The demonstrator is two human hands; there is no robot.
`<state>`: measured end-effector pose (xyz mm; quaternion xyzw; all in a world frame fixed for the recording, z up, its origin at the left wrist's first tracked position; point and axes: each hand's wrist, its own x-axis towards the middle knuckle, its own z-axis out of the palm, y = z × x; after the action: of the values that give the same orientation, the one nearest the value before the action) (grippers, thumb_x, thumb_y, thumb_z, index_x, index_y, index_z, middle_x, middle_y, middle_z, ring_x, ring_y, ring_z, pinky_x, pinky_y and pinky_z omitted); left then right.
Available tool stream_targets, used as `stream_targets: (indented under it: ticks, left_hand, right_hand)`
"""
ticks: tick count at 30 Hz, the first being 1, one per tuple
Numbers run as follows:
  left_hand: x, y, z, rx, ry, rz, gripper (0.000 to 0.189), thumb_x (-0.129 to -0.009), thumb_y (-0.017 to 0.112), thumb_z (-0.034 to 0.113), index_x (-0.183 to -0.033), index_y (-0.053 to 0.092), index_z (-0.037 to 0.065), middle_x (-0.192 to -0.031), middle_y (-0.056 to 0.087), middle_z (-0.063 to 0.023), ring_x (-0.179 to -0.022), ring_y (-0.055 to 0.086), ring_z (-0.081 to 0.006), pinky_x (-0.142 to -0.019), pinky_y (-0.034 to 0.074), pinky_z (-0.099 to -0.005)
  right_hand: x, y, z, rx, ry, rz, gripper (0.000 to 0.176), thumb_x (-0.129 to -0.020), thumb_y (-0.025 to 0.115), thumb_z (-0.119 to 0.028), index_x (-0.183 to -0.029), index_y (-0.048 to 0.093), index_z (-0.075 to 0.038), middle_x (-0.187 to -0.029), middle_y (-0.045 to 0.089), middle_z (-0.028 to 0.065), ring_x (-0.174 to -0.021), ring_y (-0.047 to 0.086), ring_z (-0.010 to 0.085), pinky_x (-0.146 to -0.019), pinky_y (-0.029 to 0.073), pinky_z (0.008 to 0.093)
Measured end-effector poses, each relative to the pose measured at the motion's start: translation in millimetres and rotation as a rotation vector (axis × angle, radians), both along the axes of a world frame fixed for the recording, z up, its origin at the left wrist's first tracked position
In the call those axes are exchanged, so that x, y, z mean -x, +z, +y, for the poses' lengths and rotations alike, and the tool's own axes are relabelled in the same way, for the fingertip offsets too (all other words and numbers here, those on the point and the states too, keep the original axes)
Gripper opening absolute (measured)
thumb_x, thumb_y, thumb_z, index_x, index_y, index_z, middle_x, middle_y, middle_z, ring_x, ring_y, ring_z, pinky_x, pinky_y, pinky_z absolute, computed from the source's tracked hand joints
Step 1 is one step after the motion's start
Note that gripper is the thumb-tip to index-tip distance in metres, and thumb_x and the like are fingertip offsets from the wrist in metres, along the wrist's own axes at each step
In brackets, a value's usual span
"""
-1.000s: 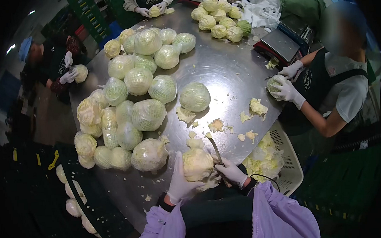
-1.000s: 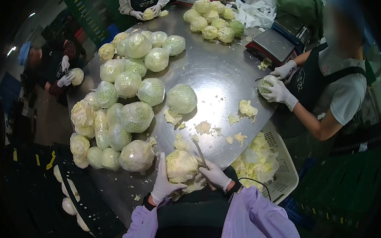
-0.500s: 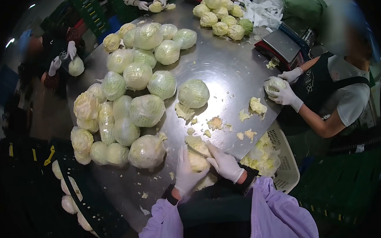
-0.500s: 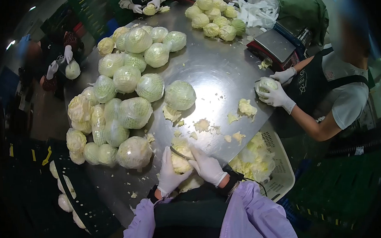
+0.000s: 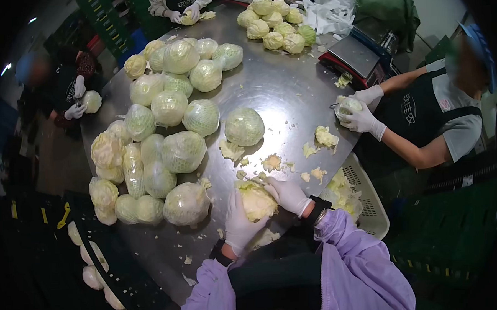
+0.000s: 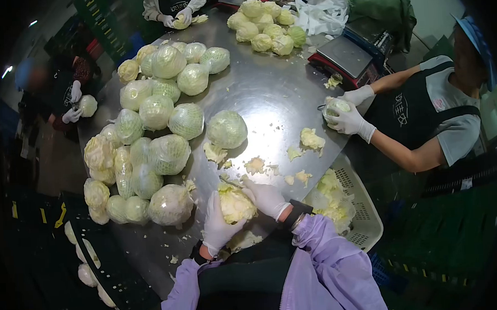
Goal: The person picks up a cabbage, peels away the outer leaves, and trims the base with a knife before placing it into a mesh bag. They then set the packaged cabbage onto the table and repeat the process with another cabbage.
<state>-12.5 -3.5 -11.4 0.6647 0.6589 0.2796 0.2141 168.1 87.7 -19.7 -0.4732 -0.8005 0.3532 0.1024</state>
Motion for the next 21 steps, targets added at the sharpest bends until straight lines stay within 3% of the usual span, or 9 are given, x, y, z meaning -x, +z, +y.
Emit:
stream_targets:
  ticks: [5,7,9,11,15,17,19,20,21]
  left_hand:
    - [7,-5,-9,-0.05,-0.032,-0.117,0.104,-0.065,0.083,0.033,-0.14,0.024,-0.007,-0.135,0.036,-0.0294,-0.127,0.037,-0.0431,-0.105,0.035,-0.0458]
    - [21,-13,-25,-0.04,-0.037,-0.154,0.107,-0.064,0.084,0.033,-0.142,0.022,-0.006,-0.136,0.035,-0.0279,-0.128,0.037,-0.0421,-0.106,0.035,-0.0456]
    - [29,-20,-42,-0.011,-0.028,-0.196,0.109,-0.063,0.084,0.032,-0.143,0.02,-0.004,-0.137,0.034,-0.0264,-0.128,0.037,-0.0411,-0.107,0.034,-0.0454]
    - [36,-23,-58,-0.005,0.054,-0.361,0.112,-0.061,0.085,0.031,-0.145,0.018,0.0,-0.138,0.031,-0.0241,-0.129,0.036,-0.0401,-0.108,0.033,-0.0452]
    - [28,-22,-63,-0.006,0.102,-0.274,0.108,-0.061,0.085,0.031,-0.144,0.022,0.002,-0.139,0.029,-0.0239,-0.128,0.035,-0.0416,-0.106,0.034,-0.0456]
    - [11,-9,-55,-0.005,0.147,-0.109,0.105,-0.062,0.084,0.035,-0.143,0.025,0.003,-0.137,0.031,-0.0246,-0.126,0.036,-0.043,-0.103,0.036,-0.0472]
    - [0,-8,-49,-0.023,0.157,-0.037,0.102,-0.062,0.083,0.037,-0.142,0.028,0.003,-0.136,0.032,-0.0248,-0.124,0.037,-0.043,-0.101,0.037,-0.0479]
    - [-6,-6,-46,-0.042,0.182,0.04,0.1,-0.063,0.082,0.039,-0.141,0.031,0.004,-0.136,0.033,-0.025,-0.122,0.038,-0.0431,-0.099,0.038,-0.0487]
    - [-10,-3,-43,-0.045,0.176,0.035,0.1,-0.063,0.082,0.039,-0.141,0.031,0.004,-0.136,0.033,-0.025,-0.122,0.038,-0.0431,-0.099,0.038,-0.0487]
  right_hand:
    - [-2,-26,32,0.004,-0.077,-0.087,0.036,-0.097,0.043,-0.038,-0.123,0.052,-0.014,-0.09,0.066,0.022,-0.085,0.062,0.0413,-0.074,0.048,0.048]
    - [-11,-46,35,-0.101,-0.144,0.085,0.031,-0.098,0.044,-0.033,-0.117,0.055,-0.011,-0.082,0.065,0.0222,-0.075,0.062,0.0435,-0.065,0.048,0.0501]
    - [-16,-61,35,-0.211,-0.128,0.123,0.032,-0.099,0.044,-0.033,-0.121,0.054,-0.012,-0.074,0.065,0.0173,-0.066,0.064,0.0363,-0.062,0.049,0.0444]
    - [-18,-76,31,0.184,-0.185,0.311,0.037,-0.099,0.046,-0.033,-0.127,0.05,-0.009,-0.067,0.061,0.0118,-0.055,0.06,0.0246,-0.058,0.049,0.0368]
    - [-19,-5,4,0.462,-0.319,0.61,0.047,-0.098,0.049,-0.032,-0.136,0.041,-0.005,-0.065,0.056,0.0077,-0.052,0.055,0.0142,-0.057,0.048,0.0299]
    - [-15,13,-31,0.149,-0.197,0.316,0.059,-0.097,0.052,-0.032,-0.142,0.03,0.0,-0.08,0.063,0.017,-0.066,0.063,0.0231,-0.065,0.051,0.0336]
    - [-4,10,-58,0.104,-0.114,0.213,0.068,-0.094,0.054,-0.036,-0.142,0.027,0.004,-0.106,0.06,0.0302,-0.086,0.063,0.0421,-0.077,0.05,0.0456]
    - [1,13,-67,0.149,-0.105,0.222,0.068,-0.095,0.053,-0.032,-0.143,0.024,0.005,-0.12,0.053,0.0332,-0.103,0.058,0.0451,-0.088,0.047,0.0435]
    - [9,7,-75,0.063,-0.123,0.207,0.068,-0.092,0.055,-0.034,-0.141,0.028,0.004,-0.118,0.053,0.0321,-0.091,0.061,0.0445,-0.078,0.05,0.0474]
